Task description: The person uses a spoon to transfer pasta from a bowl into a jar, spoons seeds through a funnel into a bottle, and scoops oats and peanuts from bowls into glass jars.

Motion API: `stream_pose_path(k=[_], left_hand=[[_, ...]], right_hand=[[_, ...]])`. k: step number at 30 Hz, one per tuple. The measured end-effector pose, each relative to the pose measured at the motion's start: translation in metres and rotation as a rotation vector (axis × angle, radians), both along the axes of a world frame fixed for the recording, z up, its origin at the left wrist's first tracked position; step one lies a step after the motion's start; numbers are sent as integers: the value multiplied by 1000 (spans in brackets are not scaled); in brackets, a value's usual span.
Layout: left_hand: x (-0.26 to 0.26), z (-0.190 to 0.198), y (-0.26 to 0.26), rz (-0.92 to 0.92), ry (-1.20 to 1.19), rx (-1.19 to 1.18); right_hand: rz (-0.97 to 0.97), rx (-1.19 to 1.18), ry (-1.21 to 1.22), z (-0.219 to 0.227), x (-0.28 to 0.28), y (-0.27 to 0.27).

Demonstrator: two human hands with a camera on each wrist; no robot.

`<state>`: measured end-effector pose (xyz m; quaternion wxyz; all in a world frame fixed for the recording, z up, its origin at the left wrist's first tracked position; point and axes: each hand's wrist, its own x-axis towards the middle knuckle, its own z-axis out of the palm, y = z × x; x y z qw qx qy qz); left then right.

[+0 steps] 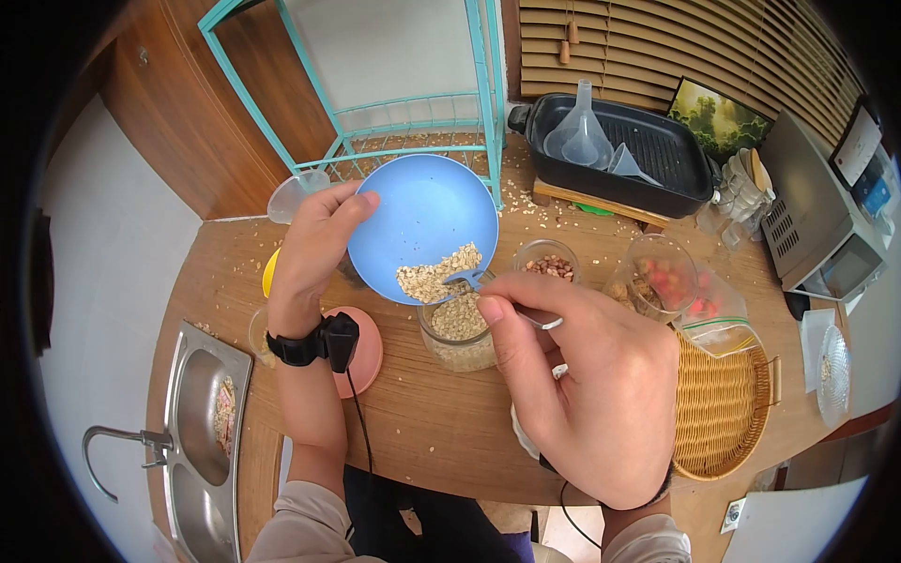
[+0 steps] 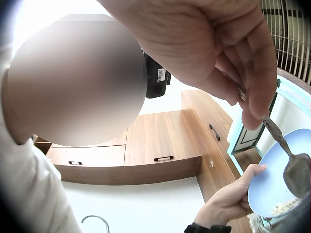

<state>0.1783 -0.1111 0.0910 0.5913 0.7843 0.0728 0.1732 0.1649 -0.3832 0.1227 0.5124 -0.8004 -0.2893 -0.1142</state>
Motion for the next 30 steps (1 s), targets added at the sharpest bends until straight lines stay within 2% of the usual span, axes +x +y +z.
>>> stream_pose_path(k=[18, 30], left_hand=[[-7, 9, -7, 3, 4, 16], [-10, 11, -13, 6, -2, 27]], right_hand=[[31, 95, 28, 0, 5, -7], [67, 37, 37, 1, 5, -2]])
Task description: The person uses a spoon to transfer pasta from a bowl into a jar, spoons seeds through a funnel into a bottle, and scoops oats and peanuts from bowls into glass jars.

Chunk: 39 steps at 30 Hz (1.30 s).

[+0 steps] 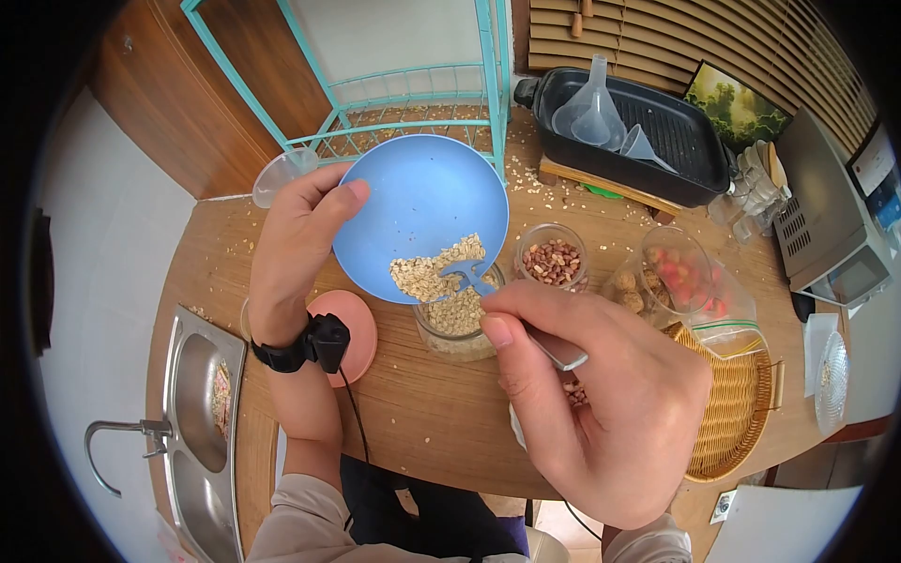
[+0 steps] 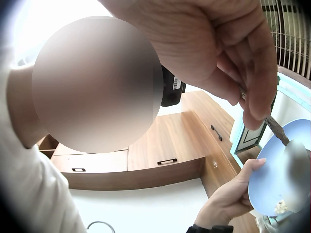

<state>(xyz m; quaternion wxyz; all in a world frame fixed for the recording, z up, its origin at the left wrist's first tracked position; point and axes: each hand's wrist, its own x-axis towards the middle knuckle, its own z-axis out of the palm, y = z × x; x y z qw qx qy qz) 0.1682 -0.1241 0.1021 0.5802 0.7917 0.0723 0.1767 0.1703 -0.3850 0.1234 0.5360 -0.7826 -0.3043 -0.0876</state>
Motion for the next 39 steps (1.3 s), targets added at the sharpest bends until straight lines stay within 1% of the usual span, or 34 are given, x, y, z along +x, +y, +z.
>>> stream_pose_path(k=[7, 9, 13, 15, 16, 18, 19, 20, 22, 26, 29, 31, 35, 37, 39], left_hand=[[3, -4, 3, 15, -22, 17], [4, -6, 5, 31, -16, 15], [5, -9, 4, 78, -20, 17], [4, -5, 3, 95, 11, 26], [3, -5, 2, 112, 35, 37], [4, -6, 1, 113, 9, 4], [4, -7, 1, 116, -27, -24], [3, -6, 1, 116, -22, -26], [2, -3, 1, 95, -11, -21], [1, -2, 3, 68, -10, -21], [2, -5, 3, 89, -18, -37], [3, -6, 6, 96, 1, -24], [8, -11, 10, 137, 17, -11], [10, -12, 11, 174, 43, -21], [10, -13, 15, 160, 50, -6]], right_hand=[[44, -59, -29, 3, -1, -6], [60, 31, -32, 1, -2, -6], [72, 64, -39, -1, -3, -1], [-109, 76, 17, 2, -11, 9], [-109, 73, 25, 1, -10, 7], [-173, -26, -66, 0, -6, 3], [-221, -40, -42, 2, -10, 5], [-221, -42, -37, -1, -11, 11], [-403, 126, -43, -7, -11, 19], [-461, 114, -80, -9, -5, 21], [-511, 119, -136, -13, -3, 24], [-536, 62, -141, -14, -4, 22], [-513, 29, -84, -11, -8, 27], [-472, 109, -124, -18, -4, 25], [-439, 99, -115, -17, -5, 25]])
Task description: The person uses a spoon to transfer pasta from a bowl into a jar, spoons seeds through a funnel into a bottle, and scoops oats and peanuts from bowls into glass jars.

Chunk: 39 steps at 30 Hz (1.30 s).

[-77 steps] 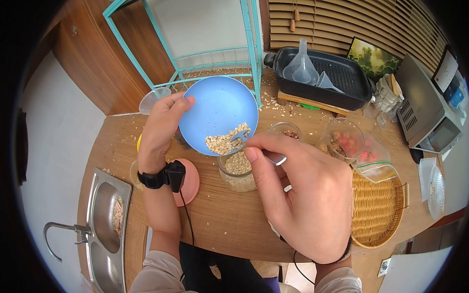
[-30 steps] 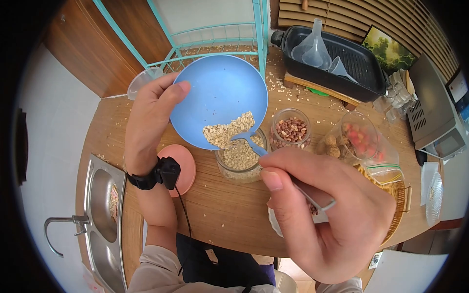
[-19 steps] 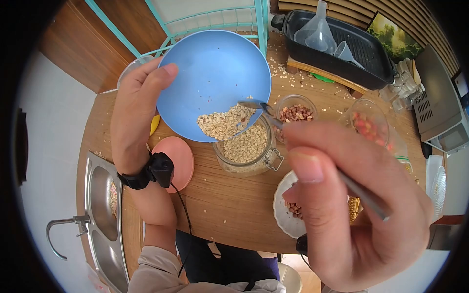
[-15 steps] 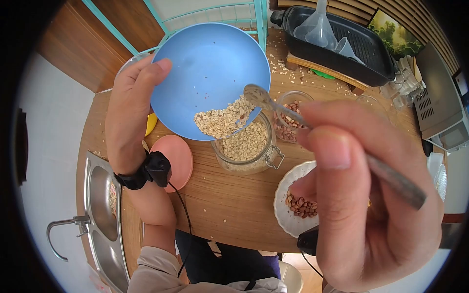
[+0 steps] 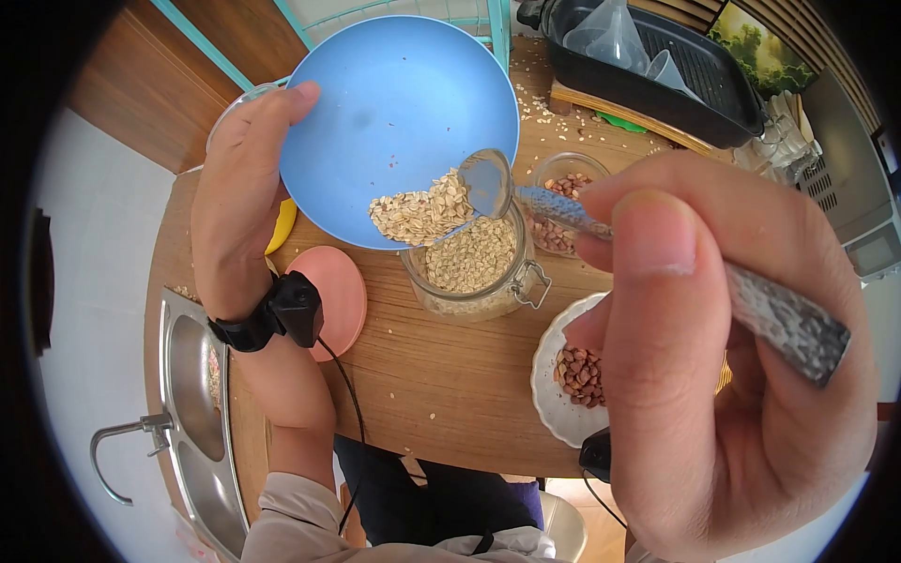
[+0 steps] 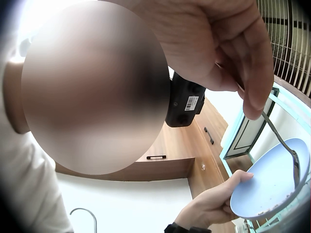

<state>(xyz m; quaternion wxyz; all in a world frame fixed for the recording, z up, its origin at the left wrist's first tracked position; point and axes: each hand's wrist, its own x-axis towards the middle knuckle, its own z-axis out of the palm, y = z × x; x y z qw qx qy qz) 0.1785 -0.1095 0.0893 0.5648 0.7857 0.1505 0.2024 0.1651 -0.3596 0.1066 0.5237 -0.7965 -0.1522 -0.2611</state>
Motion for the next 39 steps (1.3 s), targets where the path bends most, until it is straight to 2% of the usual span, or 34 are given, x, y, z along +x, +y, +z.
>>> stream_pose_path(k=[5, 7, 8, 10, 14, 19, 23, 25, 39], left_hand=[[2, -3, 1, -13, -8, 4], [3, -3, -5, 30, -14, -57], [3, -3, -5, 30, -13, -57], [4, -2, -5, 21, 1, -67], [4, -2, -6, 26, -3, -75], [2, 0, -2, -1, 63, 33], [2, -2, 0, -29, 39, 61], [2, -3, 0, -32, 32, 92], [3, -2, -5, 5, -21, 38]], right_hand=[[51, 51, 7, -3, -2, -1], [186, -3, 57, 0, -3, -8], [185, -2, 58, 0, -4, -7], [64, -58, 91, 0, -8, -5], [129, -85, 156, 6, -8, -8], [66, 28, 122, 1, -7, -4], [62, 11, 149, 3, -9, -7], [41, -2, 87, 2, -9, -7], [-27, 29, 119, 3, -14, -8]])
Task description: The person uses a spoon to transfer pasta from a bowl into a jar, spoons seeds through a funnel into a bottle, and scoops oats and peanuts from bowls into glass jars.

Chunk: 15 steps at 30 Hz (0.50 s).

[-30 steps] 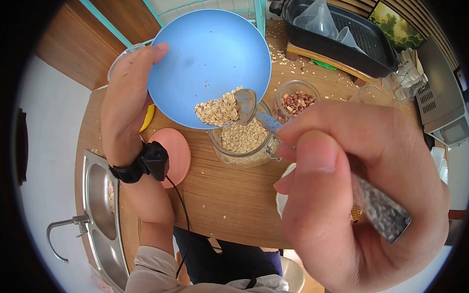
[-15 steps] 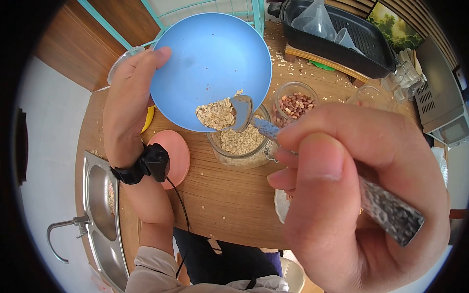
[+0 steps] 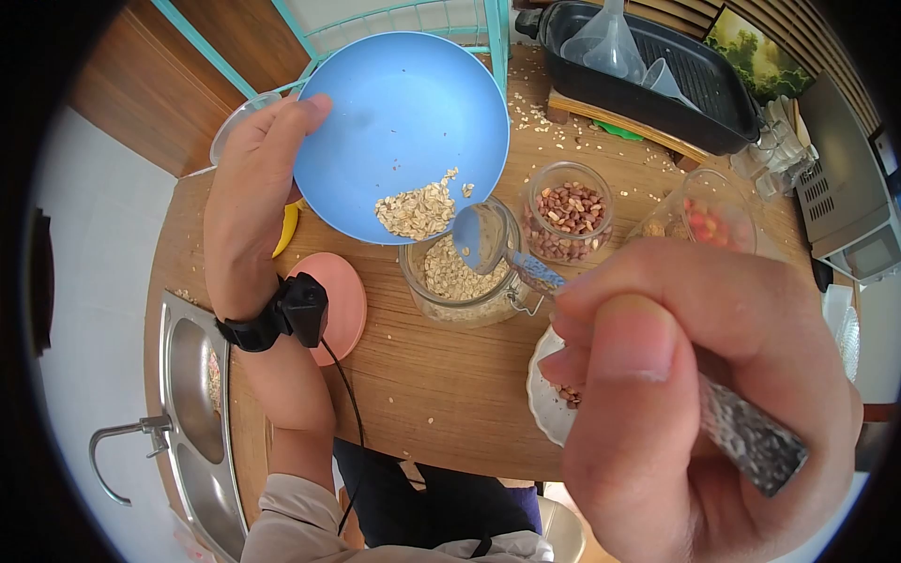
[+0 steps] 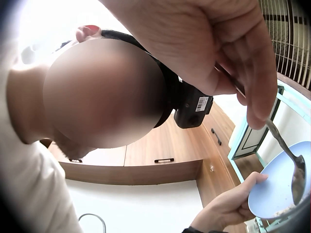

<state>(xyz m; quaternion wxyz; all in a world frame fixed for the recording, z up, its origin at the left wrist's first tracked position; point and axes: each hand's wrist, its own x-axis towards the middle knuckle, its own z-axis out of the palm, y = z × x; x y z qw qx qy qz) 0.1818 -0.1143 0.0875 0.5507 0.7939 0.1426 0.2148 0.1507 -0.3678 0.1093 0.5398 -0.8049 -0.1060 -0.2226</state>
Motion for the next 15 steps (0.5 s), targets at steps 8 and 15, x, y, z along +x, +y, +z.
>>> stream_pose_path(k=[8, 15], left_hand=[[-2, 0, -1, -14, -26, 5], [-1, -2, 0, -37, -20, 50]], right_hand=[[209, -39, -44, 4, 4, -9], [412, -132, -114, 10, 9, -10]])
